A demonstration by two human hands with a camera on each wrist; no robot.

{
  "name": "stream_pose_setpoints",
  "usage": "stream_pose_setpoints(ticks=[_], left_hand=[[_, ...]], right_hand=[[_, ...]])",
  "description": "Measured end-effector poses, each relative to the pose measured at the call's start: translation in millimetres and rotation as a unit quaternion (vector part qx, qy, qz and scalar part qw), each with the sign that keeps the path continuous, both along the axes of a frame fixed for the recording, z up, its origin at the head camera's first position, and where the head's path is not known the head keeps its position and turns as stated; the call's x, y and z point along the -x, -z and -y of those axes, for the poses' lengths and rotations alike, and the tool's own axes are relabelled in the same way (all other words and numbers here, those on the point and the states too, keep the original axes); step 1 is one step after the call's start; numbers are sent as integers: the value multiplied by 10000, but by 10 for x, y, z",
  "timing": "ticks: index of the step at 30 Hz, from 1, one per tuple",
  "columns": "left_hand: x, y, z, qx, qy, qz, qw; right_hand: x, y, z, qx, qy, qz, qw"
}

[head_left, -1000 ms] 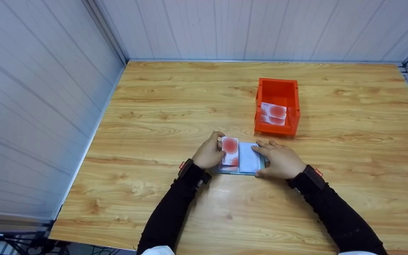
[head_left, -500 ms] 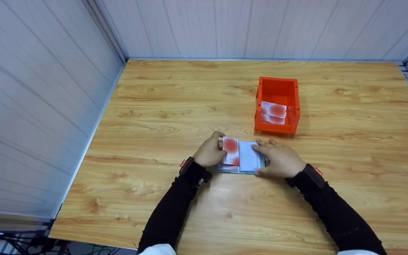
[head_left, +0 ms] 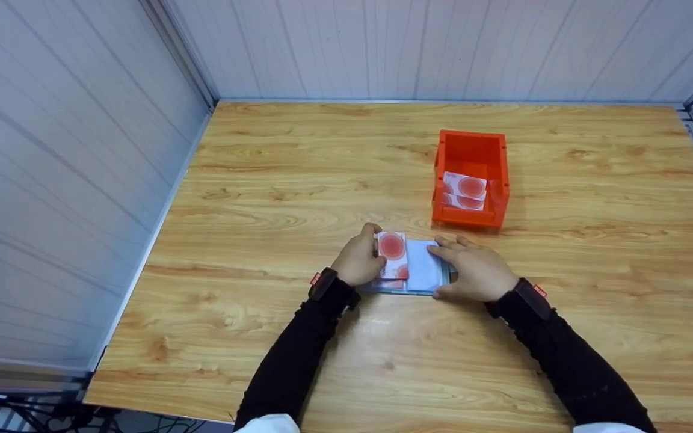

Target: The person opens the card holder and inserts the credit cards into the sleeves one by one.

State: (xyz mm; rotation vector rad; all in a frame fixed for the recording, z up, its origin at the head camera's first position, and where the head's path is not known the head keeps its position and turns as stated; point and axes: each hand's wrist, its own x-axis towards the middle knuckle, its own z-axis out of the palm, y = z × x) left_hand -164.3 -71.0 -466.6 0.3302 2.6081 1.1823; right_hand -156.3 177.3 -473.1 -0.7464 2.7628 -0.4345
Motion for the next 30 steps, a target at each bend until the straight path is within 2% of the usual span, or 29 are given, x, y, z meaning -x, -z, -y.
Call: stream_pose_setpoints(ticks=[6, 13, 18, 23, 30], left_hand=[[-29, -6, -28, 107, 99, 46, 9999], [-33, 4, -57, 164, 248, 172, 9994], [-23, 14, -81, 164, 159, 193, 9996], [5, 15, -137, 244, 100, 69, 9996], [40, 14, -181, 449, 360, -28, 9983]], right_hand=[[-12, -7, 7, 53, 80, 16, 10000], [-26, 6, 18, 150, 56, -181, 9997], [-33, 0, 28, 134, 86, -142, 9998], [-36, -1, 34, 129, 108, -130, 9998], [-39, 18, 22, 113, 118, -223, 9996]])
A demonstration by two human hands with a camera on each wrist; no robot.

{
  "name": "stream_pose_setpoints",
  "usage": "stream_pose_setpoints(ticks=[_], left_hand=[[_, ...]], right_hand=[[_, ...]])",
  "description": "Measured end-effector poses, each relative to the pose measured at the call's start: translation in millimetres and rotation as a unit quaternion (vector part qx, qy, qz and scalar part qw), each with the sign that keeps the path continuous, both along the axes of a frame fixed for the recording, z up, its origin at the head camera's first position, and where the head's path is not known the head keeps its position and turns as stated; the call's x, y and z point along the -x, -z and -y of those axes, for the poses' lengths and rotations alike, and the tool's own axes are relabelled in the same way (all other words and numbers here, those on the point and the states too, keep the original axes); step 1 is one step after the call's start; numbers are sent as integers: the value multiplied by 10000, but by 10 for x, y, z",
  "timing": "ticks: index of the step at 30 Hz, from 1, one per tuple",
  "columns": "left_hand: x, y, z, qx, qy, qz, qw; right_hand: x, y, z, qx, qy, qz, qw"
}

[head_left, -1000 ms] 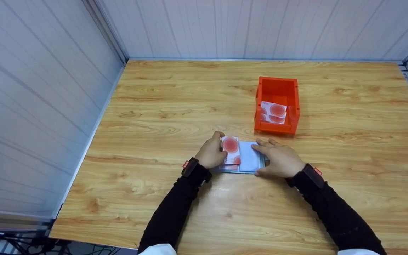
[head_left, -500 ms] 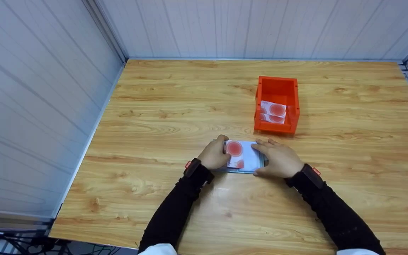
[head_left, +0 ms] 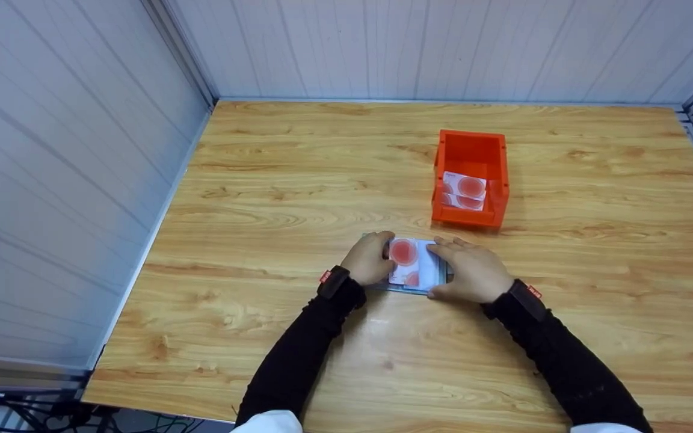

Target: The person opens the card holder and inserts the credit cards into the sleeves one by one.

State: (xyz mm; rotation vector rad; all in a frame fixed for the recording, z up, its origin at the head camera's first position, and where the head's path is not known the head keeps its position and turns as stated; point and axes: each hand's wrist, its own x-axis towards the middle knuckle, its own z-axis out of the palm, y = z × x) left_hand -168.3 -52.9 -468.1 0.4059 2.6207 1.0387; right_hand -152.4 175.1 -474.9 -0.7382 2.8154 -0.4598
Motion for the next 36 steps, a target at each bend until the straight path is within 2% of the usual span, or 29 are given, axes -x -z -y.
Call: stream_pose_setpoints(ticks=[11, 19, 24, 28, 32, 36], left_hand=[[-7, 3, -136, 160, 165, -272, 9994], [-65, -27, -235, 443, 205, -463, 9977], [-92, -51, -245, 497, 333, -702, 9957], [-125, -48, -207, 508, 355, -724, 9954], [-167, -39, -137, 879, 402, -917, 9911], [-199, -20, -76, 1452, 554, -1124, 9814]], right_hand=[[-12, 2, -3, 99, 12, -91, 9999], [-6, -5, -10, 154, -9, -42, 9999], [2, -12, -18, 148, -29, -12, 9999], [2, -13, -25, 109, -43, -4, 9999], [6, -13, -26, 45, -73, 35, 10000], [18, -36, -29, 57, -31, 150, 9999]])
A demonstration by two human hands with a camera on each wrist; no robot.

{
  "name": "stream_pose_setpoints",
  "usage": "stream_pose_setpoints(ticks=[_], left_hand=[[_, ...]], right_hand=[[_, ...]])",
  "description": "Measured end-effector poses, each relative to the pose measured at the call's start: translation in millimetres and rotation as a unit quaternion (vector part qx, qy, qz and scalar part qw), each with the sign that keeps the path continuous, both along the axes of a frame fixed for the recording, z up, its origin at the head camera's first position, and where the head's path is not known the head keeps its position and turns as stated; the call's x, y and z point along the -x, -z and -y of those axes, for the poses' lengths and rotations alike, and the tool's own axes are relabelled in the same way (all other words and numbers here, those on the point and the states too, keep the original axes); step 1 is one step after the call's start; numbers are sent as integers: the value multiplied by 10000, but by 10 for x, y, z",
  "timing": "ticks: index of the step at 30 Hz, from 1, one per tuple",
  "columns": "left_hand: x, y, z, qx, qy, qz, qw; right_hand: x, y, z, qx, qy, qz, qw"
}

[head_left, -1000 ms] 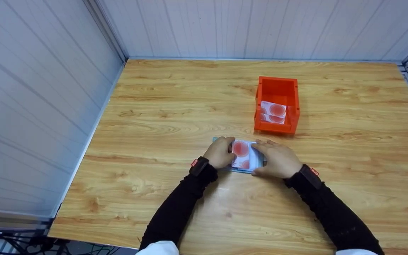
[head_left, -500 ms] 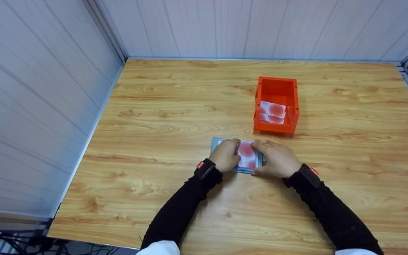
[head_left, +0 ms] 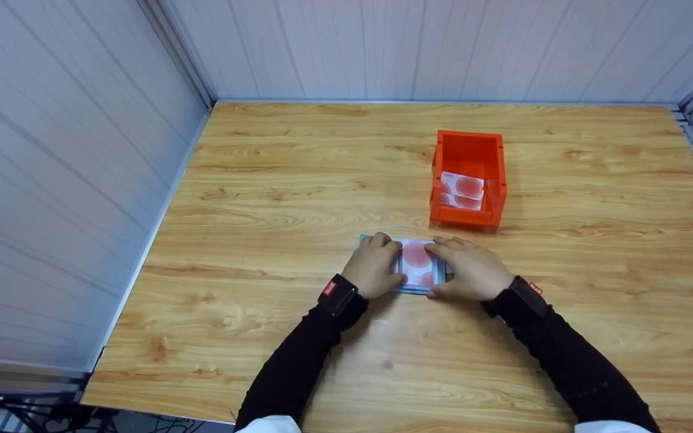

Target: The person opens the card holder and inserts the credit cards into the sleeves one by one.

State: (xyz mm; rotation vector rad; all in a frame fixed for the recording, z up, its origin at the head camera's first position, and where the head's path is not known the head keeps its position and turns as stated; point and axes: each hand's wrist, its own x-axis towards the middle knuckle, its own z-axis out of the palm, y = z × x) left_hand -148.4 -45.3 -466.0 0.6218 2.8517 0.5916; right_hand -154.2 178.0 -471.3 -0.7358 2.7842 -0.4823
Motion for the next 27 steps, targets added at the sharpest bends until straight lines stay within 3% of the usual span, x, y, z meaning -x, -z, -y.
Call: stream_pose_setpoints(ticks=[6, 10, 13, 20, 27], left_hand=[[-12, 36, 25, 284, 49, 75, 9996], [-5, 44, 13, 297, 21, 71, 9995], [5, 44, 3, 271, 17, 52, 9996], [23, 48, -15, 260, 12, -14, 9997], [24, 46, -46, 273, 33, -49, 9996]], right_hand=[[63, -96, -41, 170, -138, -347, 9992], [129, -262, -82, 299, -95, -714, 9970], [214, -427, -107, 243, 136, -678, 9973], [650, -745, -166, -15, 664, -225, 9975], [1121, -862, -213, -178, 1009, 16, 9947]])
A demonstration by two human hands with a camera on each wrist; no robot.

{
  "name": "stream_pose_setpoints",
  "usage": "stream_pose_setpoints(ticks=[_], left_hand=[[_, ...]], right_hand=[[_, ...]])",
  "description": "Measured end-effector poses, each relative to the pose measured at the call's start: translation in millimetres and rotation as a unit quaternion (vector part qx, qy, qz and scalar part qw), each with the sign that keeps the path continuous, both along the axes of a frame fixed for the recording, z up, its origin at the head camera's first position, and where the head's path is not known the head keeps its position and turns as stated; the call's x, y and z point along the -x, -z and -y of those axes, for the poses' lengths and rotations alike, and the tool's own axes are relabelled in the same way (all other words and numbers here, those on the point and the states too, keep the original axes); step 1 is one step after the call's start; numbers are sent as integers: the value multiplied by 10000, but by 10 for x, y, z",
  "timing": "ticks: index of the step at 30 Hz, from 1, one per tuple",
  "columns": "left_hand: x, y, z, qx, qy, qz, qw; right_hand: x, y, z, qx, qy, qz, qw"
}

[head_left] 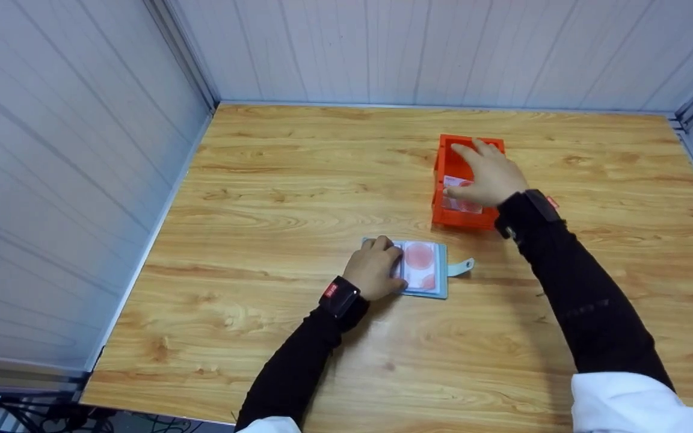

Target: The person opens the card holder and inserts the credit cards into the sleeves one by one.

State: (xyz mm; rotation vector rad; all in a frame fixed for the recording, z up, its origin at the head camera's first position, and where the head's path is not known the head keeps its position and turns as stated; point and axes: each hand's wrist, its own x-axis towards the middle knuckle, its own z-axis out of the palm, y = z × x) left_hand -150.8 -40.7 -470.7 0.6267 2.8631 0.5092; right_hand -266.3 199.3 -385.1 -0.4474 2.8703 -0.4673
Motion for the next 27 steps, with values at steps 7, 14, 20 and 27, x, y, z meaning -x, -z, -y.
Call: stream_pose_setpoints(ticks=[7, 14, 20, 27], left_hand=[[8, -3, -4, -6, -4, -24, 10000], [2, 22, 2, -31, 5, -80, 10000], [-8, 20, -1, -5, -39, 10, 10000], [-1, 23, -22, 66, -23, 52, 10000]], right_hand=[[285, 22, 46, -360, 205, 648, 9970], [391, 140, 118, -324, 563, 1414, 9878], [419, 281, 154, -368, 653, 1626, 9838], [367, 372, 153, -398, 666, 1357, 9877]])
